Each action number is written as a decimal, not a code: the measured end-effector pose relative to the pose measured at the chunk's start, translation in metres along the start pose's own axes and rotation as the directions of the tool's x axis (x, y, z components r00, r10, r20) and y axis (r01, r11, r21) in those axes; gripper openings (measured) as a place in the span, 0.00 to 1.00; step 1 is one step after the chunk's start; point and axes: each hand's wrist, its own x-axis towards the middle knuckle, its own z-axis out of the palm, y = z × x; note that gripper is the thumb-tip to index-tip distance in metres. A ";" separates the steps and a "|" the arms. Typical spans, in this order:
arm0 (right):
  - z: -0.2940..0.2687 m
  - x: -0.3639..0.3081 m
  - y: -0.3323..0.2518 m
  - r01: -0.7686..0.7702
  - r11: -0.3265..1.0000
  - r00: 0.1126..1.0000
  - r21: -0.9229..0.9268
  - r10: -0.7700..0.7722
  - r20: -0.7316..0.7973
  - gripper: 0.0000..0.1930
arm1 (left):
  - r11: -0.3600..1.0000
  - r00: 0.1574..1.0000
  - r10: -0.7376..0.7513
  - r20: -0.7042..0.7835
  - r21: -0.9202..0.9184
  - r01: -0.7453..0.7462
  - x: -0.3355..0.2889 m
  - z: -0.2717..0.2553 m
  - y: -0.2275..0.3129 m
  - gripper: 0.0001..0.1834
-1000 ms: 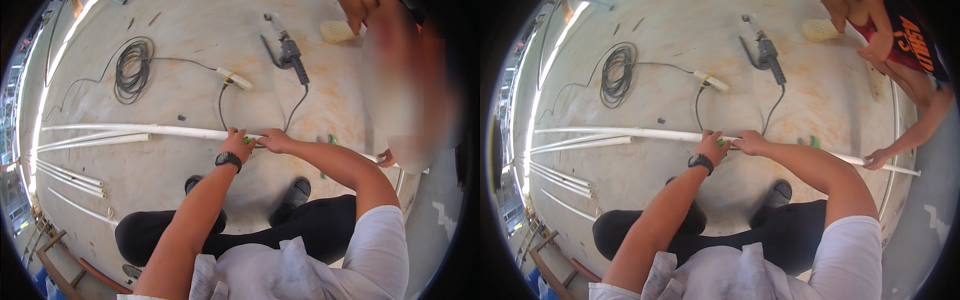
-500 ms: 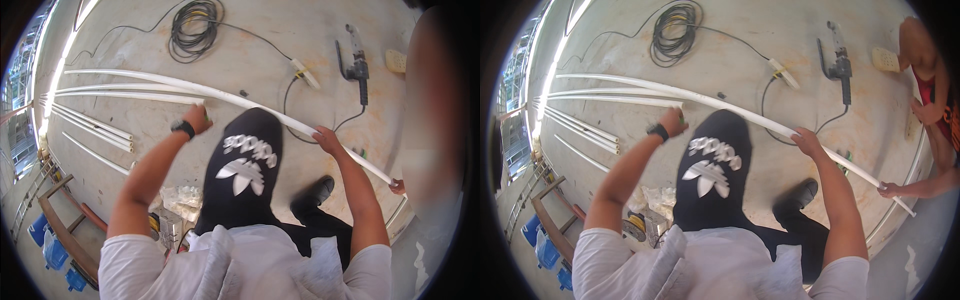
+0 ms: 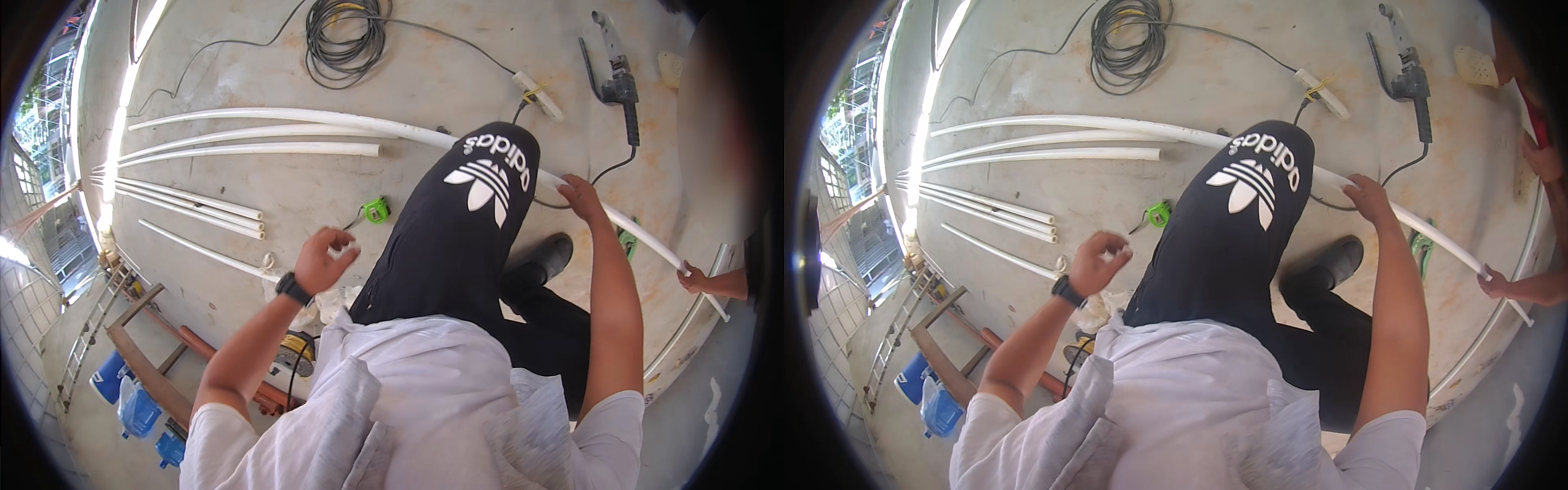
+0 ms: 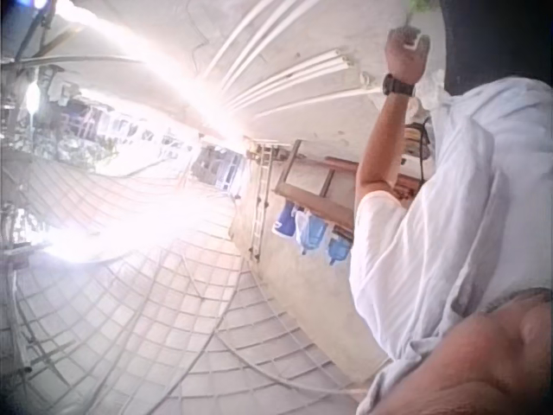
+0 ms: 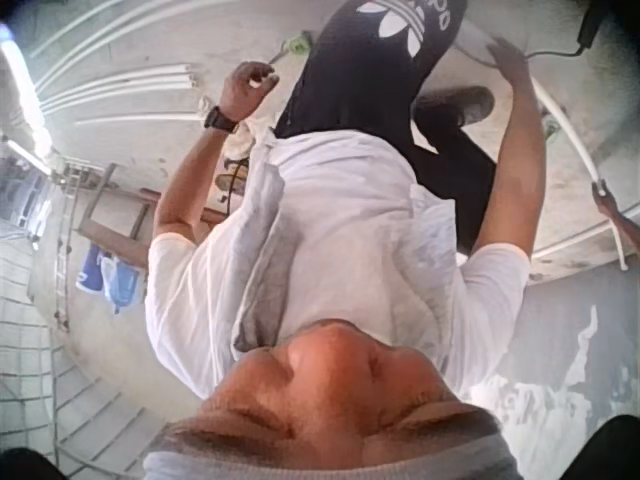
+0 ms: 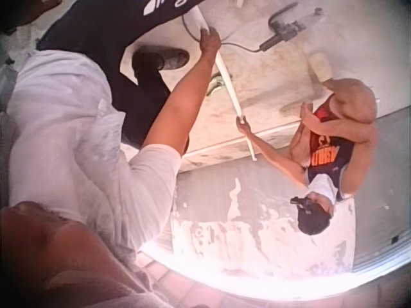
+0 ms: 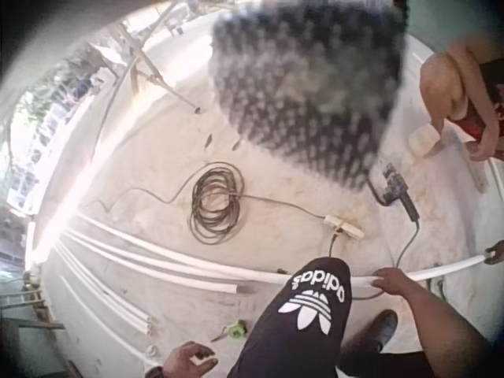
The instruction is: The person sits on the floor and assembles white PVC pipes. They use a heat gun to soften a pipe and a fitting, then join them together. They measure and mark the pipe with a tape measure and pencil, and handle various pipe fittings.
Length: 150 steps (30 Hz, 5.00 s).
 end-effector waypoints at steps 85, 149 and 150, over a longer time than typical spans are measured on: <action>0.012 -0.016 -0.028 -0.086 0.985 0.990 0.152 0.102 -0.099 0.18 | 0.731 0.546 0.620 0.563 -0.161 -0.663 0.292 0.283 0.157 0.16; 0.044 -0.029 -0.018 0.335 0.793 0.855 0.508 -0.029 -0.518 0.06 | 0.851 0.610 0.502 0.614 -0.222 -0.477 0.301 0.291 0.152 0.13; 0.043 -0.029 -0.017 0.337 0.790 0.853 0.512 -0.027 -0.521 0.06 | 0.853 0.610 0.497 0.617 -0.217 -0.475 0.302 0.291 0.152 0.12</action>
